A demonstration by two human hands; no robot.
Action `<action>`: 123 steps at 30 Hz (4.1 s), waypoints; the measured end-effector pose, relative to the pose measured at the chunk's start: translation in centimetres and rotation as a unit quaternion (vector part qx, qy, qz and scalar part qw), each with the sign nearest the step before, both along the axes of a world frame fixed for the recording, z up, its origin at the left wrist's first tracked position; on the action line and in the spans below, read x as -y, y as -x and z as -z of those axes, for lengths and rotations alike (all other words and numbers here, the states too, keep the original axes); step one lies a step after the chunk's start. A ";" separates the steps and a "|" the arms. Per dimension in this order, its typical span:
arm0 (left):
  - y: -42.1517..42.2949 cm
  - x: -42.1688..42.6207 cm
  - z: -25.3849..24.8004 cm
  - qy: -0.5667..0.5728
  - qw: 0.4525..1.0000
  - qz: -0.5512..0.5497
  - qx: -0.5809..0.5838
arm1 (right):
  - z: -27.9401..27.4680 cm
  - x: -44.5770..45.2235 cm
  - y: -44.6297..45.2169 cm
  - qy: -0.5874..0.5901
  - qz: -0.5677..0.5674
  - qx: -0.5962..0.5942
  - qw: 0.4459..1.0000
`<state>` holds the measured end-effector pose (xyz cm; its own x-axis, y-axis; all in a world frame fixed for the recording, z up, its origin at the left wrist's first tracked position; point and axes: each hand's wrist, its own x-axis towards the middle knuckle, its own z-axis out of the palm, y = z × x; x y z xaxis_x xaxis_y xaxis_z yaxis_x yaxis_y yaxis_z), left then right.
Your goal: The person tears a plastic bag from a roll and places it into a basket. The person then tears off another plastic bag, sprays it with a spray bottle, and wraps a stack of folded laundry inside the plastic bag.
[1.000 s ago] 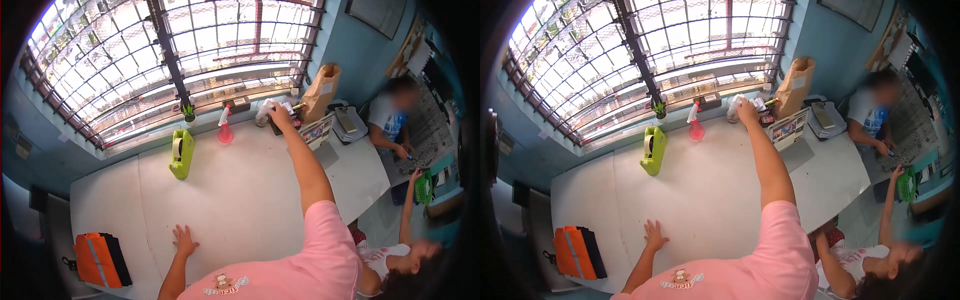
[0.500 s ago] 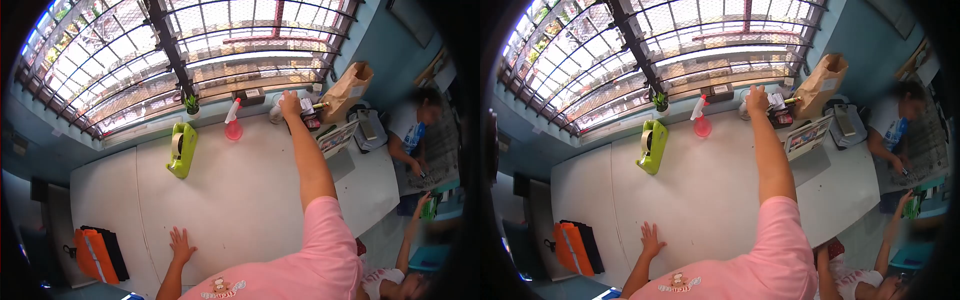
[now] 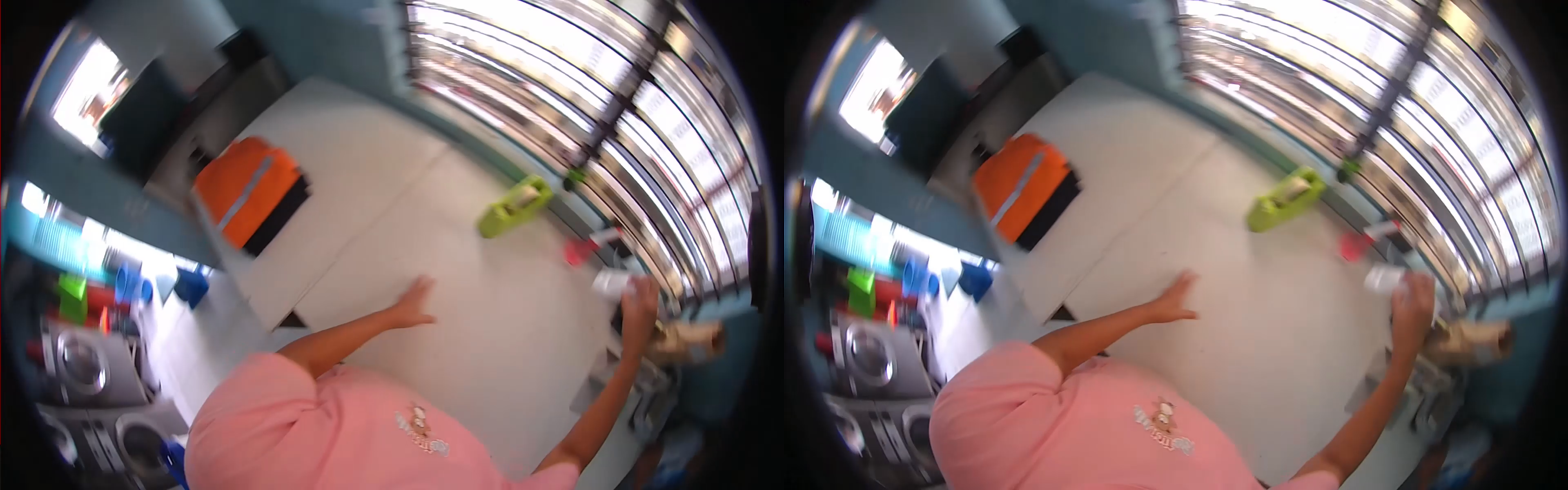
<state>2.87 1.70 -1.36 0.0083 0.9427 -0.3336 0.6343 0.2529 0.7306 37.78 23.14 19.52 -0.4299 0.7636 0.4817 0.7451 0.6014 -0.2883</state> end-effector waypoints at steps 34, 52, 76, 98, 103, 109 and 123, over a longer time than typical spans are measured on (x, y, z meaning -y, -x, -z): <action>19.7 13.1 -6.1 -0.037 0.943 -0.240 0.228 | 15.1 28.1 42.6 0.702 -0.041 -0.309 0.640; 18.6 13.6 -3.6 -0.046 0.924 -0.272 0.265 | 15.9 29.5 39.6 0.738 -0.017 -0.393 0.548; 21.0 11.2 -9.7 -0.039 0.863 -0.229 0.449 | 16.9 27.9 38.2 0.701 -0.013 -0.583 0.410; 21.1 10.8 -7.7 0.073 0.889 -0.195 0.408 | 17.0 26.2 36.4 0.679 0.078 -0.493 0.538; 19.8 10.9 -7.0 0.130 0.898 -0.176 0.382 | 18.1 26.2 36.7 0.686 0.057 -0.438 0.579; 19.0 11.3 -6.1 0.147 0.892 -0.156 0.397 | 16.6 26.8 38.0 0.646 0.102 -0.412 0.635; 19.0 11.1 -5.1 0.144 0.893 -0.182 0.386 | 17.9 27.3 38.2 0.657 0.093 -0.459 0.590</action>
<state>-16.13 -9.37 3.78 0.0509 0.8061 -0.5896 -0.1937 0.5871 0.7860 -0.41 -4.21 1.62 -0.2987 0.7298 -0.6149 -0.0711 -0.6596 -0.7483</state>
